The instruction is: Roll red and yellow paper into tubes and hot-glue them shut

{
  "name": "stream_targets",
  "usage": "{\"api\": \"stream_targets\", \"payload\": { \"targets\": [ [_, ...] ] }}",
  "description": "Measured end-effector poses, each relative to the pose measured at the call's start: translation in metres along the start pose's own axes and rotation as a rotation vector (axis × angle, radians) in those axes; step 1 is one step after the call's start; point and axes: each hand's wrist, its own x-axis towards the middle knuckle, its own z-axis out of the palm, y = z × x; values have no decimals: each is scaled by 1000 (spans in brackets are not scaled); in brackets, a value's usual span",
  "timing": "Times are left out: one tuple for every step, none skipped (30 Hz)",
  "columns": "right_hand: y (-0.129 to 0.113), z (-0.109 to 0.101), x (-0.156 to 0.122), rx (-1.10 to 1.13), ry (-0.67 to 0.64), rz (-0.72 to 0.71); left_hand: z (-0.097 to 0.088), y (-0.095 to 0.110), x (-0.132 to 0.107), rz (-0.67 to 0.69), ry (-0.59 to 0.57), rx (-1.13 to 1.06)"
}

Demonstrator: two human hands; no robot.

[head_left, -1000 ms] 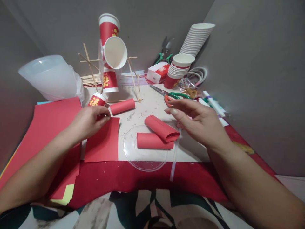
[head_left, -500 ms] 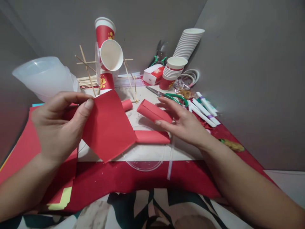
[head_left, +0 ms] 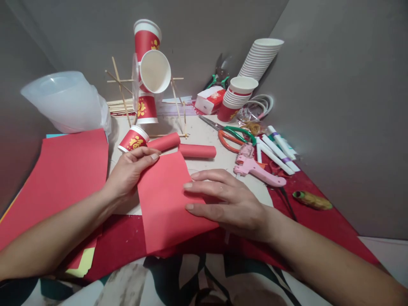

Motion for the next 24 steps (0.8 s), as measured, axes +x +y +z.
{"api": "stream_targets", "payload": {
  "targets": [
    [0,0,0,-3,10,1,0,1,-1,-21,-33,-38],
    [0,-2,0,-2,21,10,0,1,-3,-44,-76,-76],
    [1,-3,-1,4,34,18,0,2,-4,-68,-129,-108],
    [1,-5,-1,15,39,30,0,1,-4,-85,-184,-124],
    [2,-6,-1,34,31,41,0,0,-5,-92,-231,-124],
    [3,-7,-1,63,18,48,-1,-2,-5,-86,-267,-110],
    [4,-8,-1,102,6,60,-1,-5,-5,-67,-287,-87],
    [5,-8,-1,149,2,79,-2,-7,-5,-39,-292,-63],
    [6,-7,-1,199,9,108,-2,-9,-5,-7,-288,-40],
    [6,-7,-1,245,29,148,-2,-11,-6,28,-282,-12],
    [6,-5,0,283,58,197,-2,-12,-8,65,-276,26],
    [6,-4,0,308,84,261,-2,-12,-10,114,-265,82],
    [5,-3,1,326,102,334,-1,-12,-12,179,-247,158],
    [4,-3,1,337,111,410,-1,-11,-14,258,-223,252],
    [3,-2,2,343,112,486,-1,-11,-16,360,-209,350],
    [2,-2,3,347,106,555,-1,-11,-18,477,-210,445],
    [1,-2,4,350,91,615,-1,-11,-19,601,-233,529],
    [0,-2,4,352,72,663,-2,-11,-19,726,-269,596],
    [-1,-3,5,354,55,700,-3,-12,-19,841,-312,649],
    [-3,-3,6,359,38,736,-4,-13,-18,941,-351,690],
    [-4,-4,7,375,22,774,-5,-14,-17,1022,-376,721],
    [-4,-5,7,403,9,817,-6,-15,-16,1081,-388,746],
    [-5,-6,8,441,1,865,-6,-16,-15,1127,-397,762],
    [-5,-7,8,485,-1,918,-7,-16,-14,1161,-408,773]
  ]
}}
